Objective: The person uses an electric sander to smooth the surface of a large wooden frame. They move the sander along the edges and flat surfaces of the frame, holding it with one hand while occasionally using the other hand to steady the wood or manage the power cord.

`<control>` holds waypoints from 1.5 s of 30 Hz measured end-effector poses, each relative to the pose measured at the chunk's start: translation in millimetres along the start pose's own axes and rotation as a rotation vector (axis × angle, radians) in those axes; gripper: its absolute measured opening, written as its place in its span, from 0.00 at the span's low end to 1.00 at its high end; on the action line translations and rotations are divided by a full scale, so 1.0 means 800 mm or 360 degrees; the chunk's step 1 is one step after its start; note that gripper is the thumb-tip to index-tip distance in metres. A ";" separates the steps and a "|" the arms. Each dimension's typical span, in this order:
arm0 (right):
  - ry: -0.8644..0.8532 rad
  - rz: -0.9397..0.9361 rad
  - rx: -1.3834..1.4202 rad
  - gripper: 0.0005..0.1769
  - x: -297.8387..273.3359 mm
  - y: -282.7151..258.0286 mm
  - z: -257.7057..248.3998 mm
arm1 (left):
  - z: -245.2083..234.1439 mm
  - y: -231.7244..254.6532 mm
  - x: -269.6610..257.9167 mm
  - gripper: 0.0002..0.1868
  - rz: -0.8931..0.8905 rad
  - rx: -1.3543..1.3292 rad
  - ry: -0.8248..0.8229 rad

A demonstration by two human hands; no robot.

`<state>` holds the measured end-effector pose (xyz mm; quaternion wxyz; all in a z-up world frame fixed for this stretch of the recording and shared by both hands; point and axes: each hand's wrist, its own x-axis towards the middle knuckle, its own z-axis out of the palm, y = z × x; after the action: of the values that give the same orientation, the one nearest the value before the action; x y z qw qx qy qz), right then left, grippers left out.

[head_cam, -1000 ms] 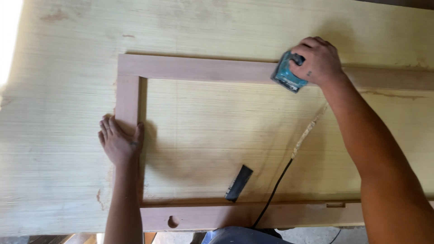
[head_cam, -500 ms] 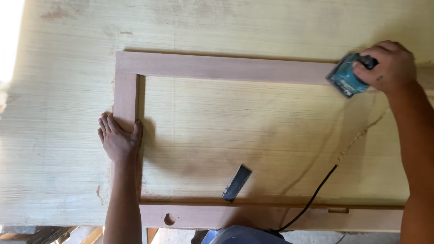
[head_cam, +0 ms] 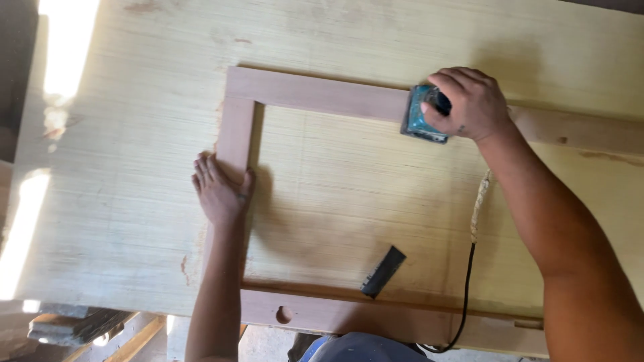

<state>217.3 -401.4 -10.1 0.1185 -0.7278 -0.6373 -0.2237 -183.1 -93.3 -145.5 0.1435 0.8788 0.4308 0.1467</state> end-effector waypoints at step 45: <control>-0.0080 0.0363 0.0013 0.18 0.110 -0.069 0.082 | 0.024 -0.028 0.000 0.53 0.0016 0.0103 -0.0038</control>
<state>182.5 -285.7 -31.8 0.1300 -0.8005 -0.5541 -0.1878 -191.8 -83.0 -171.8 0.1193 0.8868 0.4293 0.1229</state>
